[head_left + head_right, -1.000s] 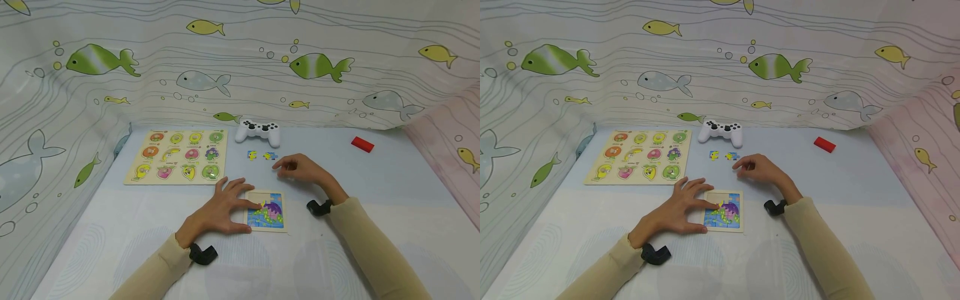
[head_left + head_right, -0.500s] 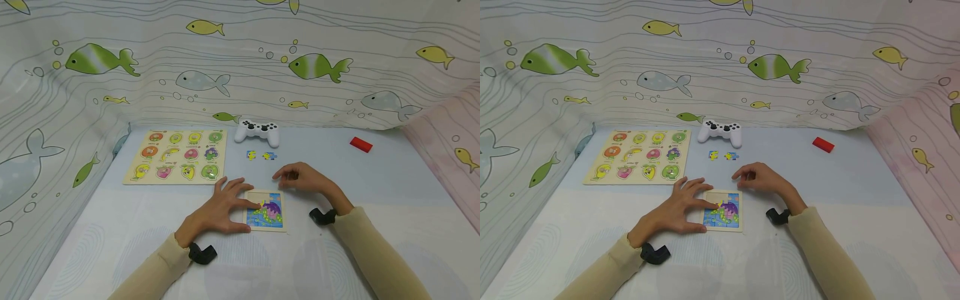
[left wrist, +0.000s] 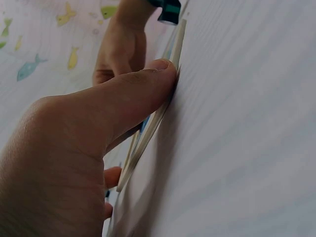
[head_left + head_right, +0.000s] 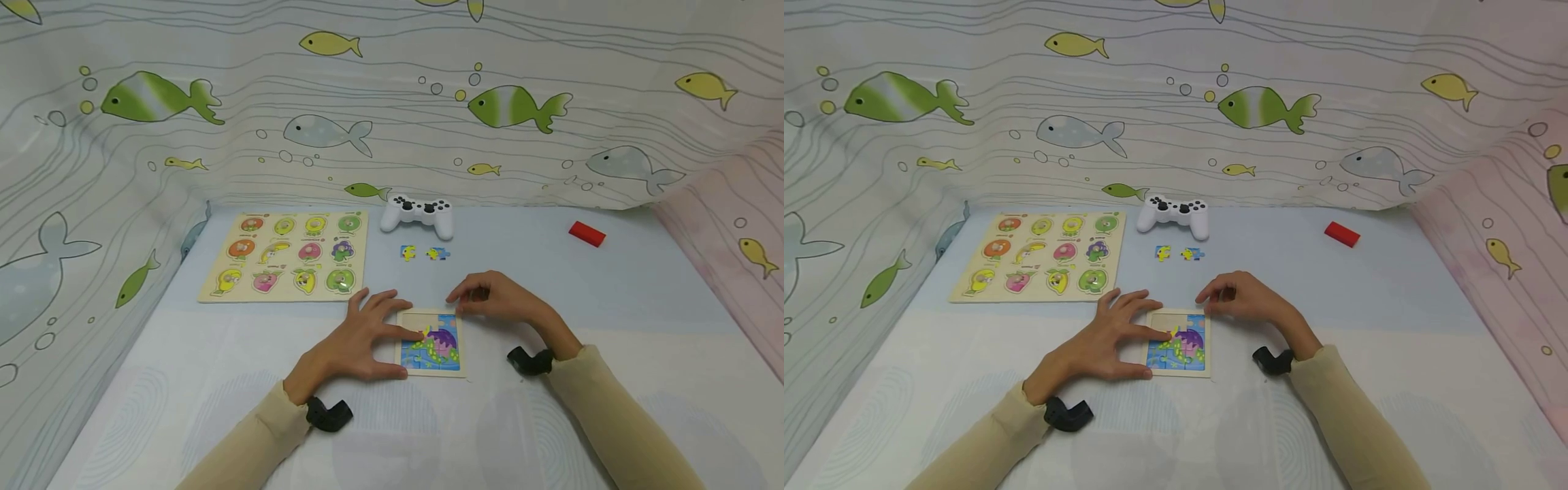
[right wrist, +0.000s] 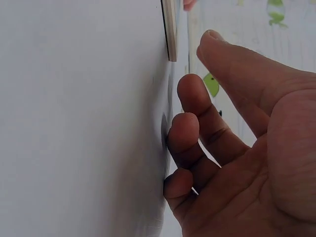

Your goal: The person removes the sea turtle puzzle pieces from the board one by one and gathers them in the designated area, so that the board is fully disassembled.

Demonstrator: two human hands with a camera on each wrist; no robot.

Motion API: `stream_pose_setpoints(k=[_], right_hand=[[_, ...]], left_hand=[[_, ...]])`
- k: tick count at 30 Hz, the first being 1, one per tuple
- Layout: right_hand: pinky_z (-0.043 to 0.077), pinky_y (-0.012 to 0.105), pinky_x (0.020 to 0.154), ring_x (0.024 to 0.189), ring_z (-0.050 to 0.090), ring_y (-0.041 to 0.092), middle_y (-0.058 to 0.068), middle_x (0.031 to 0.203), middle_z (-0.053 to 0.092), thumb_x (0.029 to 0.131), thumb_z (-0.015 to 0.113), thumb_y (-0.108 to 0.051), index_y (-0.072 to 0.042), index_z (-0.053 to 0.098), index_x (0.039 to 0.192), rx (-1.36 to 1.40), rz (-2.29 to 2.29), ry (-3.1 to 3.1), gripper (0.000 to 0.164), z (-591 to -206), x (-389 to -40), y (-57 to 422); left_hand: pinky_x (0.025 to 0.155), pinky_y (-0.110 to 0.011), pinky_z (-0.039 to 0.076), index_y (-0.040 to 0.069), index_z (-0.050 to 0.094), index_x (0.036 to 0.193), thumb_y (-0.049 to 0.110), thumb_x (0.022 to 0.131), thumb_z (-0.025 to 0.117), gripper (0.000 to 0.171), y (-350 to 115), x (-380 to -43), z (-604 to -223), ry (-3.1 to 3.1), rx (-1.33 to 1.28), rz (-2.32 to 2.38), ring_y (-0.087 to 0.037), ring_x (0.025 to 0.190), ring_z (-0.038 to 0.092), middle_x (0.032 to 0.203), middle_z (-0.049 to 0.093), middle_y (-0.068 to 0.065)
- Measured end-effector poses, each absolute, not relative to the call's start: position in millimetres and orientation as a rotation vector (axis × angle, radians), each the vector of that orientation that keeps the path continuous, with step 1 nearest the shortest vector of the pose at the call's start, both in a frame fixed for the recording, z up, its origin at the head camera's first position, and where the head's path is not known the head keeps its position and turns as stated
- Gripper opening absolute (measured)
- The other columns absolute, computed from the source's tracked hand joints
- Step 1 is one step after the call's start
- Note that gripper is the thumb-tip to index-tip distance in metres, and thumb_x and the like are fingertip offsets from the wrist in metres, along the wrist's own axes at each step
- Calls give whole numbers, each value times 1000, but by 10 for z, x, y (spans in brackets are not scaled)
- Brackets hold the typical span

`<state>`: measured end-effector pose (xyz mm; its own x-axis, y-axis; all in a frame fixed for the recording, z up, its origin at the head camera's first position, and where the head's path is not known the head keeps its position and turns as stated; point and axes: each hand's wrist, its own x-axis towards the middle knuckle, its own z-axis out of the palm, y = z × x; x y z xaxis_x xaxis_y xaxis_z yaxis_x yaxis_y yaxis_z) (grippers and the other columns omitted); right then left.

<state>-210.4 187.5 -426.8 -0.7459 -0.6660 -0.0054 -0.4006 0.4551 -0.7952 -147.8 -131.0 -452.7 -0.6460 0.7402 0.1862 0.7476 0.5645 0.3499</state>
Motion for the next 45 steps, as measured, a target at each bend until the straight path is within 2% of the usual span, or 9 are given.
stream_pose_setpoints(k=[8,15,22,27,34,45], right_hand=[[47,21,71,80,57,11,-1,97,74,89,79,-13,-13,79,110,-905,-1203,2369,21,-4268,-2045,1853],[46,23,77,90,56,17,-1,101,70,88,81,-18,-17,79,111,-932,-1138,2370,24,-4250,-1986,1806],[43,35,93,106,53,18,-3,108,64,86,81,-18,-25,79,110,-935,-1016,2377,26,-4217,-1931,1731],[38,38,92,108,47,17,-3,112,61,83,83,-19,-29,78,110,-989,-916,2414,29,-4209,-1894,1691],[38,36,88,104,46,17,-1,111,59,84,82,-18,-28,78,110,-1085,-858,2443,28,-4212,-1866,1680],[37,38,91,107,46,18,-1,111,58,84,81,-15,-28,76,107,-1074,-867,2433,26,-4215,-1857,1671]], left_hand=[[117,-70,10,45,66,133,69,79,68,58,-1316,-1493,-4516,-2782,-1306,-602,-34,152,30,155,47,0],[117,-71,10,46,64,134,69,80,68,59,-1312,-1491,-4525,-2790,-1309,-597,-33,153,29,155,47,0],[117,-70,9,44,65,133,68,79,69,59,-1306,-1494,-4524,-2783,-1306,-624,-33,153,29,156,46,-1],[117,-71,10,44,66,132,67,79,70,58,-1304,-1490,-4525,-2775,-1306,-620,-34,153,30,155,47,-1],[116,-71,11,43,67,132,67,79,70,58,-1303,-1483,-4532,-2772,-1303,-630,-34,152,30,155,47,-1],[118,-70,9,44,66,133,68,80,69,58,-1305,-1486,-4535,-2784,-1303,-613,-33,153,29,156,46,-1]])
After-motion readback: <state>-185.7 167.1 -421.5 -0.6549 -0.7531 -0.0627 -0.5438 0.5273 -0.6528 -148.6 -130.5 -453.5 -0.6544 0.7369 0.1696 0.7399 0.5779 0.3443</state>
